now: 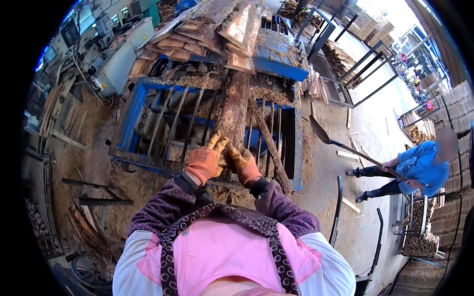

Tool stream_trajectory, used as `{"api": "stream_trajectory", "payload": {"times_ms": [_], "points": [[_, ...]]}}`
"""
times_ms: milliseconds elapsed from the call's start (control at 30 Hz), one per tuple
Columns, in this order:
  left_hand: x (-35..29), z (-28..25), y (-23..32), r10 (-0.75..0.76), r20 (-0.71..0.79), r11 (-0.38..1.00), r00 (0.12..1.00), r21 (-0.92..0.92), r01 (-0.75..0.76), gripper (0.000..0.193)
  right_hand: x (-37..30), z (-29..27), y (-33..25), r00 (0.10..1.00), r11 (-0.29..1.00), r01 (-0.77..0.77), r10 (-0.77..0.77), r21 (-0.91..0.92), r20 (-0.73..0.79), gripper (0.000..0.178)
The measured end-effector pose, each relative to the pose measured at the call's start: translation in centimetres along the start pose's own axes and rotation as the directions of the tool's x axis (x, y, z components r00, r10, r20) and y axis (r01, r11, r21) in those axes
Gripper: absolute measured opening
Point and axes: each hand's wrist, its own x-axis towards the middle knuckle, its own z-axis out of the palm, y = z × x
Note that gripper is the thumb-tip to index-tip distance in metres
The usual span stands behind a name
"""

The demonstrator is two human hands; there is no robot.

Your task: The person manually lifts and stacks large, rough-cut wooden planks from a pile onto a metal rack. They wear gloves and handle the wood one piece at a time, moving from a large pile to a designated stacking area.

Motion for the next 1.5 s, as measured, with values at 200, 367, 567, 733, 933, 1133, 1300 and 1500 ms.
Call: {"api": "stream_trajectory", "payload": {"times_ms": [200,367,567,733,933,1133,1300,1500], "points": [[6.4,2.9,-2.2,-0.147,0.18,0.986,0.973,0.105,0.13,0.055,6.5,-3.7,-1.1,0.911,0.836,0.336,-0.405,-0.434,-0.076,0.079],[13.3,8.5,-7.9,-0.147,0.056,0.989,0.988,-0.004,0.147,0.031,11.9,-0.1,-11.9,0.883,0.817,0.436,-0.469,-0.376,0.006,0.074],[16.7,4.9,-9.3,0.103,-0.248,0.987,0.963,-0.092,-0.129,0.076,20.7,6.3,-21.5,0.689,0.491,0.593,-0.72,-0.638,0.086,0.087],[15.6,2.4,-9.3,0.2,-0.298,0.918,0.933,-0.276,-0.285,0.068,28.5,15.5,-27.1,0.837,0.043,0.051,-0.547,-0.998,0.02,0.099],[19.1,-3.4,-9.7,0.171,-0.17,0.294,0.971,-0.931,-0.215,0.061,27.3,9.1,-28.4,0.701,0.009,0.22,-0.697,-0.975,0.152,0.065],[21.4,-4.5,-6.2,0.209,-0.315,-0.032,0.926,-0.948,-0.316,0.045,6.7,5.0,-15.6,0.607,-0.332,0.356,-0.629,-0.873,0.486,0.068],[16.9,4.5,-1.6,0.347,0.057,0.457,0.936,-0.882,-0.115,0.045,-2.1,-2.5,-7.4,0.73,0.289,0.537,-0.63,-0.793,0.265,0.109],[4.5,4.6,0.0,0.22,0.458,-0.222,0.861,-0.836,0.501,0.067,-7.8,-5.8,2.4,0.958,0.953,0.267,-0.279,-0.142,-0.071,0.112]]}}
